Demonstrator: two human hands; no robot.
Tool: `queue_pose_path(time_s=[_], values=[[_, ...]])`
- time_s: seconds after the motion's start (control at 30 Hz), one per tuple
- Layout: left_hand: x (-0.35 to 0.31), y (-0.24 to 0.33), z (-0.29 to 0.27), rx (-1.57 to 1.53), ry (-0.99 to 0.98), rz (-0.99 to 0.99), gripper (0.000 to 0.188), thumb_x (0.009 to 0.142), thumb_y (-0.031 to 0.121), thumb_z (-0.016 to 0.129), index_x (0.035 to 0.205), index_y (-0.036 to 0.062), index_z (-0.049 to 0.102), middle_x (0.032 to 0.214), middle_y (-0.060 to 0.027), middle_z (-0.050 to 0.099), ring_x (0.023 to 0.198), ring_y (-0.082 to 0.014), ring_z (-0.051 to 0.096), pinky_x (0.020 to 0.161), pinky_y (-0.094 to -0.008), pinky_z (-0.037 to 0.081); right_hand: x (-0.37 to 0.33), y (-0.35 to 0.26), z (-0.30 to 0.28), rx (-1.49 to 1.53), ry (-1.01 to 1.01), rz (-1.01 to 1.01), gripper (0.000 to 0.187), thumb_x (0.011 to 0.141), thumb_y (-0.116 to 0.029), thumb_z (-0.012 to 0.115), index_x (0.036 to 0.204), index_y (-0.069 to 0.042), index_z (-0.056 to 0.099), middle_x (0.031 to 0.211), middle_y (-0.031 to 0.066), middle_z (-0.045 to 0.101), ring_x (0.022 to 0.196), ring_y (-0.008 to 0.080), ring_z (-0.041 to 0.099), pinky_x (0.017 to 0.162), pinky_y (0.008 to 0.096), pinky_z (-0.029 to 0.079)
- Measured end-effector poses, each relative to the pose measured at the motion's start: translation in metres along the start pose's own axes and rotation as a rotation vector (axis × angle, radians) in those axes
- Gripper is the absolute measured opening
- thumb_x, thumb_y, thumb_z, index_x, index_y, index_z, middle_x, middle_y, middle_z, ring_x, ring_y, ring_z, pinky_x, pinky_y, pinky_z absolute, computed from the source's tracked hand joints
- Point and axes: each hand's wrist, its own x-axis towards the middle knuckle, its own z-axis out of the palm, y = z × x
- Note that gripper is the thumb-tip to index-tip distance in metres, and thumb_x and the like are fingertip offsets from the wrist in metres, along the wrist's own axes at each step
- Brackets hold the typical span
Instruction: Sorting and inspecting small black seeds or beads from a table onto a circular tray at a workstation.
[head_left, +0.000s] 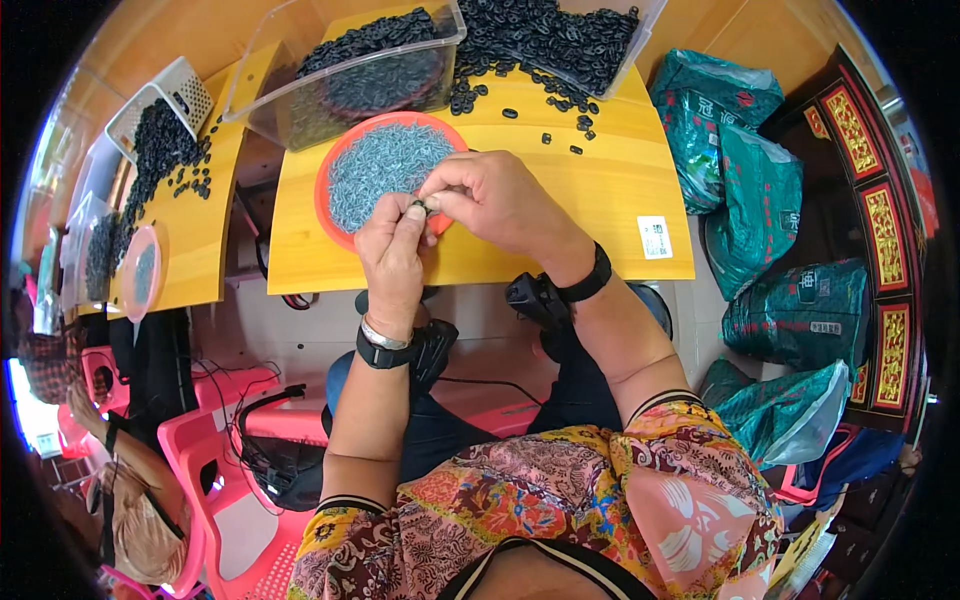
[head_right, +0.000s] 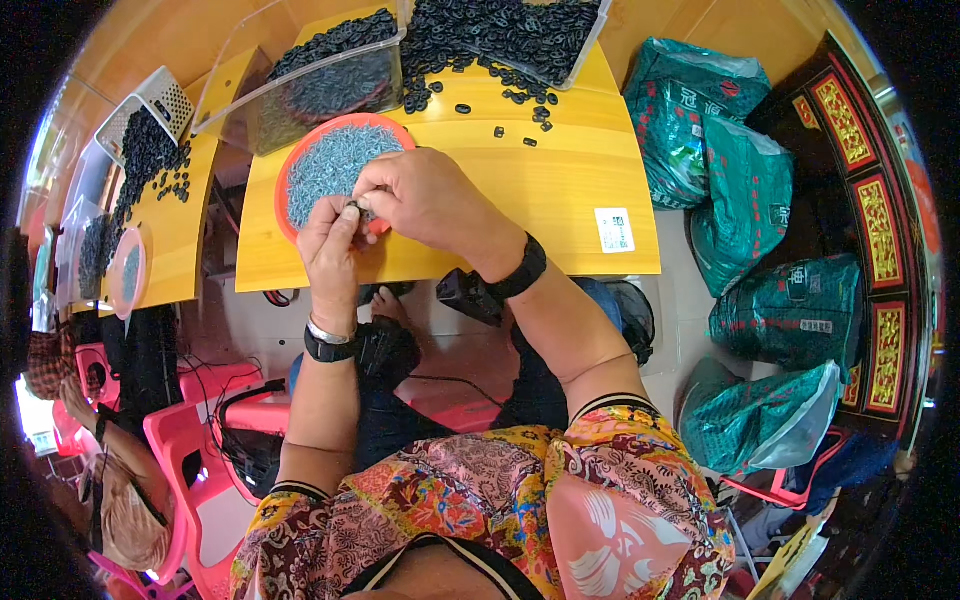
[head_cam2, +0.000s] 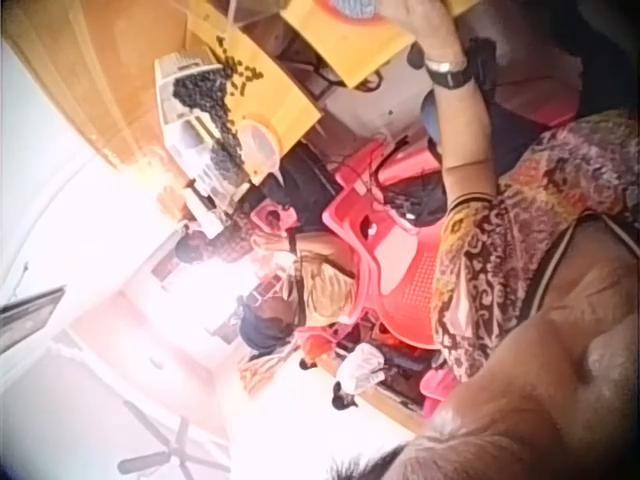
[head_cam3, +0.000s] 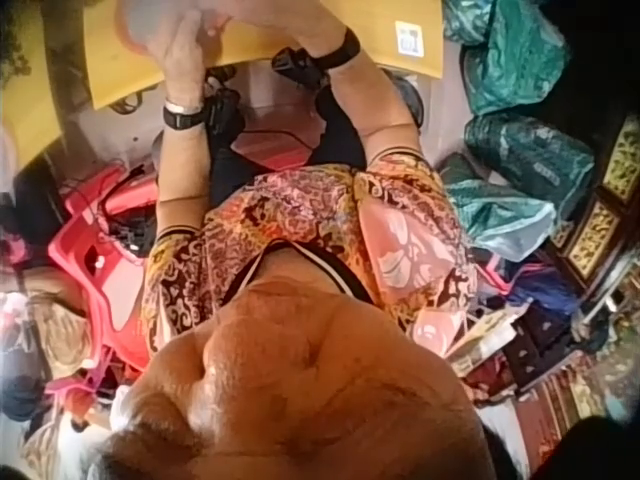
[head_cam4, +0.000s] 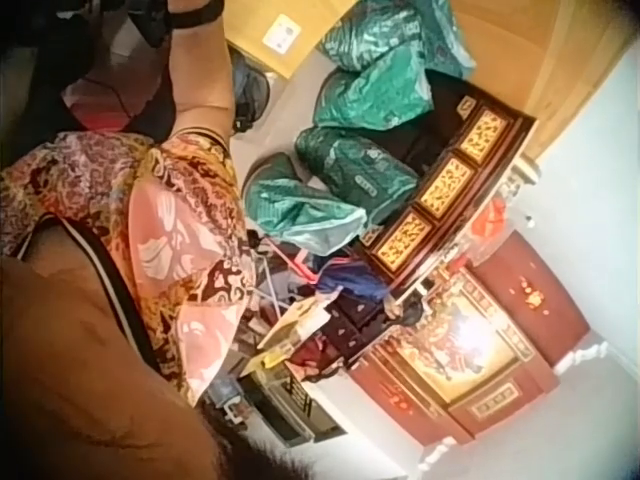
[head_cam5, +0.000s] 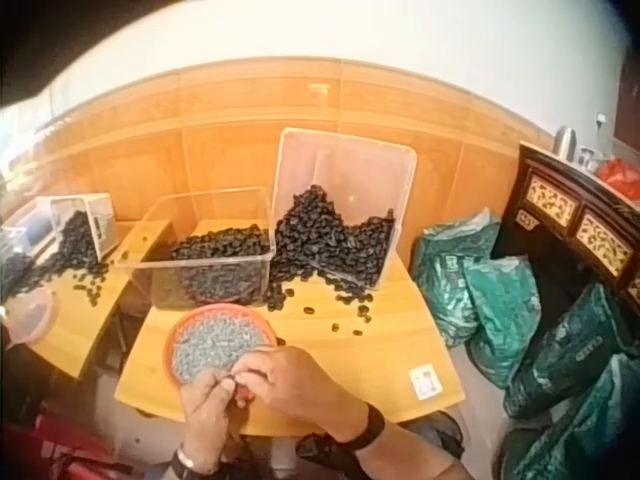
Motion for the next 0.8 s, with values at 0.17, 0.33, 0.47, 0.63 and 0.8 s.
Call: queue_pose_path(time_s=[0.17,0.33,0.47,0.63,0.8], values=[[0.002,0.002,-0.004,-0.033,0.044,0.021,0.01,0.088,0.004,0.047,0.083,-0.0003,0.055,0.066,-0.0012,0.052,0.058,-0.0079,0.046,0.056,-0.0212,0.039,0.0,0.008,-0.017,0.087,0.078,0.108,0.014,0.082,-0.006,0.06,0.093,0.002,0.065,0.079,0.0056,0.066,0.071,0.0069,0.059,0.064,0.0215,0.046],[0.011,-0.003,-0.015,-0.158,0.091,-0.032,0.008,0.089,0.007,0.049,0.084,0.0027,0.053,0.065,-0.0011,0.051,0.057,-0.0079,0.047,0.054,-0.0203,0.038,0.01,0.043,-0.037,-0.303,0.19,0.175,0.02,0.082,-0.011,0.059,0.096,0.001,0.065,0.083,0.0104,0.067,0.073,0.0165,0.063,0.068,0.0272,0.048],[0.014,-0.001,-0.019,-0.189,0.166,-0.108,0.009,0.089,0.007,0.048,0.082,0.0039,0.052,0.065,-0.0004,0.051,0.055,-0.0075,0.048,0.05,-0.019,0.038,0.026,0.059,-0.03,-0.516,0.098,0.233,0.027,0.072,-0.018,0.065,0.095,-0.003,0.066,0.084,0.013,0.066,0.074,0.026,0.063,0.069,0.0328,0.049],[0.011,-0.001,-0.02,-0.191,0.167,-0.119,0.01,0.089,0.007,0.048,0.081,0.0044,0.052,0.065,-0.0004,0.051,0.053,-0.0066,0.047,0.046,-0.0179,0.036,0.036,0.056,-0.009,-0.58,0.069,0.123,0.03,0.068,-0.021,0.067,0.095,-0.007,0.066,0.078,0.0127,0.064,0.073,0.0278,0.062,0.067,0.0352,0.048],[0.01,-0.001,-0.013,-0.229,0.103,-0.142,0.009,0.089,0.007,0.048,0.081,0.0045,0.052,0.064,-0.0001,0.051,0.052,-0.0061,0.047,0.046,-0.0173,0.035,0.04,0.062,-0.009,-0.654,0.082,0.059,0.03,0.069,-0.021,0.067,0.096,-0.009,0.067,0.079,0.0128,0.064,0.075,0.0275,0.062,0.068,0.0363,0.048]])
